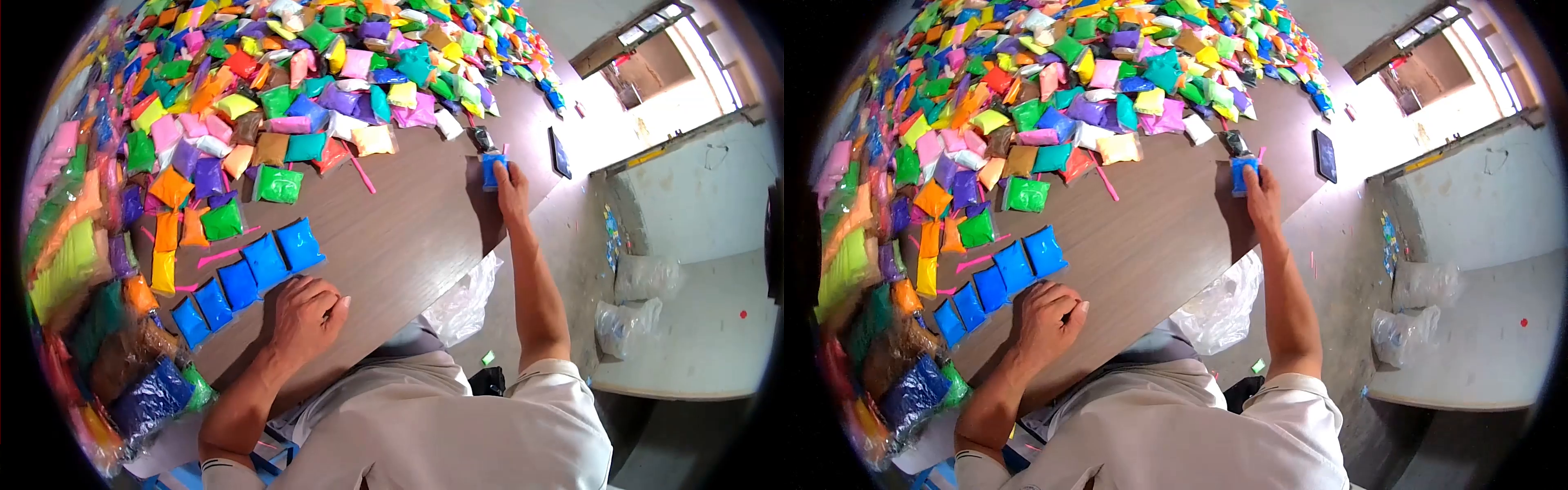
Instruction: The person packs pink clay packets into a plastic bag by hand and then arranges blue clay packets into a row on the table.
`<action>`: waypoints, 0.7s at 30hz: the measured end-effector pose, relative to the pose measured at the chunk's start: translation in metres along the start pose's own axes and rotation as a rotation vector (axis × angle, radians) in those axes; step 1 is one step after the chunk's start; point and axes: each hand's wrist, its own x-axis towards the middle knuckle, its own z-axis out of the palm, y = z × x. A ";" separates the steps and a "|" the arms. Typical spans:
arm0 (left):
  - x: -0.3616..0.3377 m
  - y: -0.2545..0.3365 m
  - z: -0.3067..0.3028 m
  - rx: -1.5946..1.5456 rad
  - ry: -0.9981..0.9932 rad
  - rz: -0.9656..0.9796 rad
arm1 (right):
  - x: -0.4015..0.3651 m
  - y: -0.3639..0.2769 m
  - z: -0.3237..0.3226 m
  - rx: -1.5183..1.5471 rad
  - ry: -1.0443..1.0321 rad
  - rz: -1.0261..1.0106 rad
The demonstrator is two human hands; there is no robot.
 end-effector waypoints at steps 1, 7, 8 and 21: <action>-0.001 -0.001 0.001 -0.009 0.021 -0.013 | -0.006 -0.016 0.004 0.031 0.050 0.000; -0.009 -0.009 0.004 -0.036 0.005 -0.037 | -0.085 -0.090 0.081 0.405 -0.277 0.067; -0.009 -0.010 0.006 -0.048 0.012 -0.042 | -0.101 -0.107 0.091 0.405 -0.420 0.120; -0.012 -0.013 0.008 -0.072 0.031 -0.022 | -0.146 -0.164 0.177 0.076 -0.415 -0.164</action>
